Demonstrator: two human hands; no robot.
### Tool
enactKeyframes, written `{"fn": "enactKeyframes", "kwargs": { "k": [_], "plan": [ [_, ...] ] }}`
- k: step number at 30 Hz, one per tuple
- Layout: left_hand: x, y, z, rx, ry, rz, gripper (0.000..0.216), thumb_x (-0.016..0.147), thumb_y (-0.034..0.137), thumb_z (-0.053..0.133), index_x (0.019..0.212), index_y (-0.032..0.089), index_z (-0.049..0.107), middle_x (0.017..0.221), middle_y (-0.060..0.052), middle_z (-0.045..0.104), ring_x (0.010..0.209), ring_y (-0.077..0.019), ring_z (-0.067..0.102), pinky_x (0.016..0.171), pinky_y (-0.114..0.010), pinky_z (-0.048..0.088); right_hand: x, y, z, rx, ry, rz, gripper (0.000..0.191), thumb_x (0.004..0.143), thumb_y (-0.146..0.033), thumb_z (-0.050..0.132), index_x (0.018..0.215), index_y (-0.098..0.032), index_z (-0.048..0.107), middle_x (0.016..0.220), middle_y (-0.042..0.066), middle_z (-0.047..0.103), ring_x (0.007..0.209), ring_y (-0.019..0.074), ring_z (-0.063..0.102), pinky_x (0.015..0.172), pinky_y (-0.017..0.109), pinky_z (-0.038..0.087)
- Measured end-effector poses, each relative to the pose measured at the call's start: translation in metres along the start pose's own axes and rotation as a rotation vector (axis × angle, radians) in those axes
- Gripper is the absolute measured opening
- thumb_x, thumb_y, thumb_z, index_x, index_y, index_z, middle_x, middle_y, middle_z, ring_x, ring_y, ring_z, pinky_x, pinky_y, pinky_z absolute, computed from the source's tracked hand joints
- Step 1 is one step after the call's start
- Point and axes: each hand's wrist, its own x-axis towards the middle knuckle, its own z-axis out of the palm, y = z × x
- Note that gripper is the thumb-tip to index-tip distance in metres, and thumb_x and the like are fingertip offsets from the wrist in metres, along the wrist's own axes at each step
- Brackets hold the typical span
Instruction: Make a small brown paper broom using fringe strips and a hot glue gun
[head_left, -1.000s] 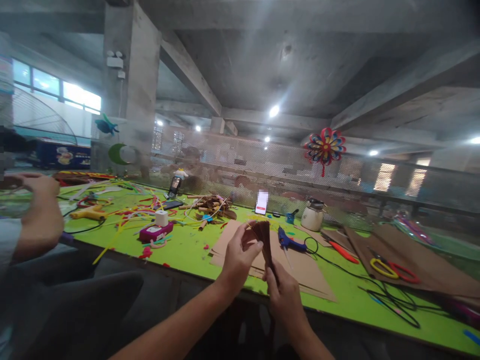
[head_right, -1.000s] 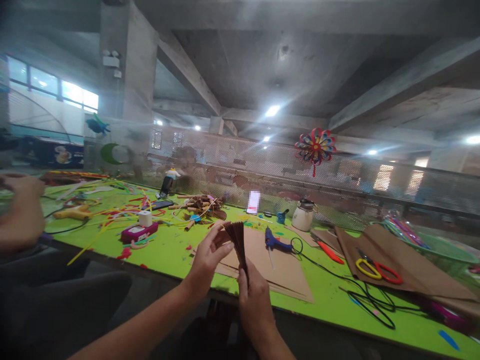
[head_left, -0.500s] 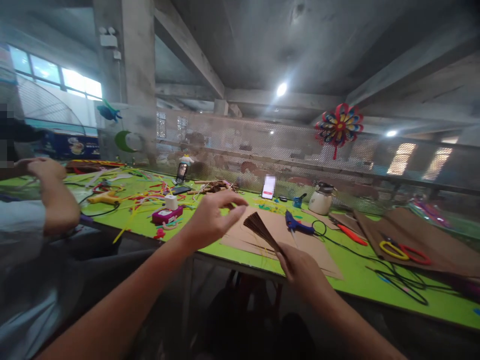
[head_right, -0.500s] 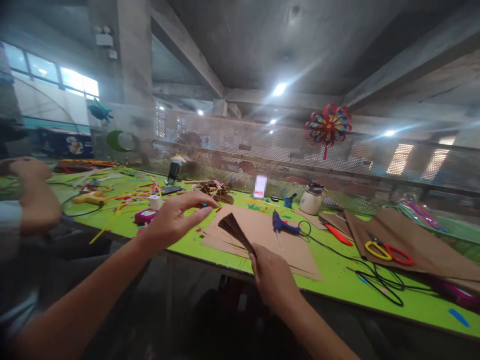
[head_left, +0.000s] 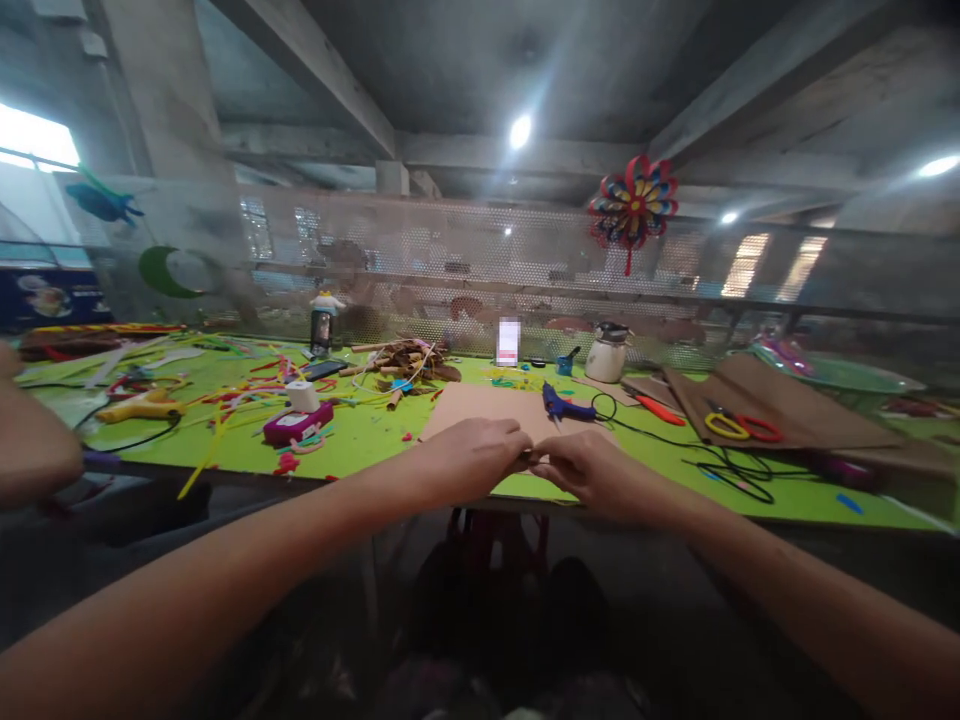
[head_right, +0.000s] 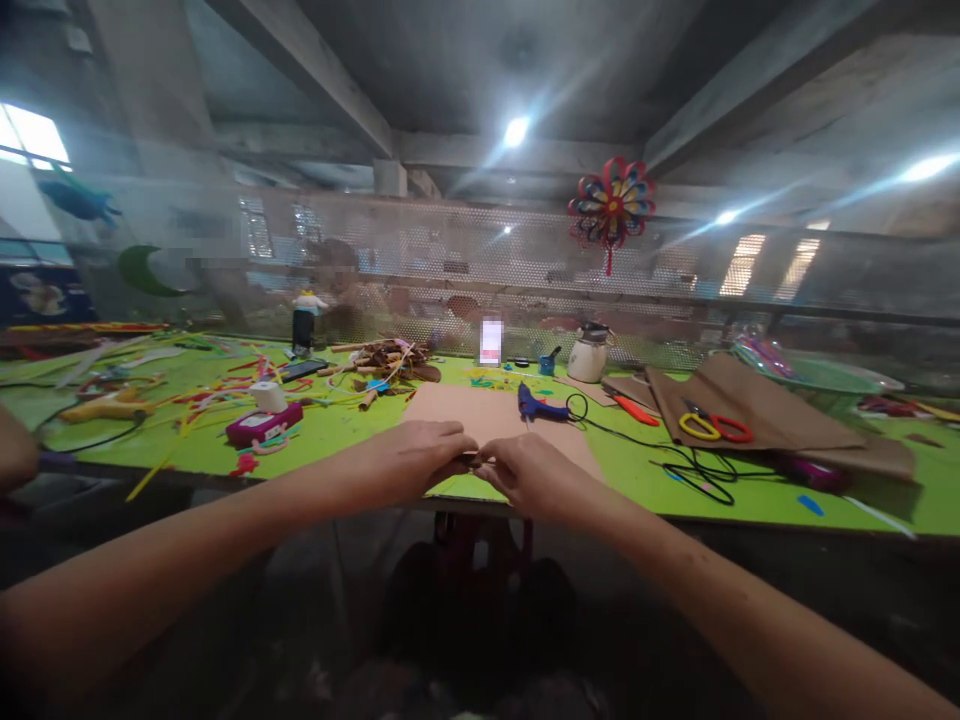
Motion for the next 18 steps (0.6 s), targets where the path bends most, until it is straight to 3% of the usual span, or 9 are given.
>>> {"fn": "enactKeyframes", "kwargs": {
  "k": [4, 7, 15, 18],
  "plan": [
    [-0.010, 0.000, 0.005, 0.069, 0.057, -0.008, 0.025, 0.094, 0.027, 0.040, 0.096, 0.017, 0.064, 0.087, -0.006, 0.062, 0.076, -0.0171, 0.058, 0.066, -0.026, 0.040, -0.012, 0.015, -0.012, 0.101, -0.099, 0.041, 0.032, 0.090, -0.038, 0.049, 0.100, -0.016, 0.068, 0.061, 0.001, 0.060, 0.052, 0.0120, 0.045, 0.051, 0.023, 0.029],
    [-0.016, -0.001, 0.009, 0.059, 0.112, -0.021, 0.025, 0.095, 0.027, 0.038, 0.097, 0.017, 0.061, 0.090, -0.006, 0.064, 0.081, -0.0172, 0.059, 0.069, -0.026, 0.041, -0.024, 0.026, -0.025, 0.137, -0.131, 0.014, 0.035, 0.092, -0.039, 0.045, 0.098, -0.014, 0.069, 0.067, 0.004, 0.063, 0.058, 0.0129, 0.047, 0.054, 0.023, 0.033],
    [-0.025, -0.002, 0.009, 0.018, 0.178, -0.053, 0.027, 0.096, 0.030, 0.036, 0.100, 0.017, 0.059, 0.089, -0.006, 0.068, 0.077, -0.0173, 0.063, 0.066, -0.027, 0.046, -0.051, 0.045, -0.042, 0.121, -0.038, 0.044, 0.041, 0.092, -0.045, 0.043, 0.095, -0.016, 0.072, 0.062, 0.002, 0.064, 0.056, 0.0129, 0.052, 0.051, 0.023, 0.036],
    [-0.031, -0.007, 0.012, -0.032, 0.244, 0.000, 0.026, 0.096, 0.030, 0.037, 0.100, 0.016, 0.058, 0.088, -0.007, 0.068, 0.078, -0.0158, 0.063, 0.067, -0.025, 0.046, -0.053, 0.044, -0.043, 0.090, 0.007, 0.034, 0.035, 0.092, -0.039, 0.045, 0.094, -0.017, 0.072, 0.072, 0.004, 0.070, 0.063, 0.0147, 0.061, 0.057, 0.023, 0.043]
  ]
}}
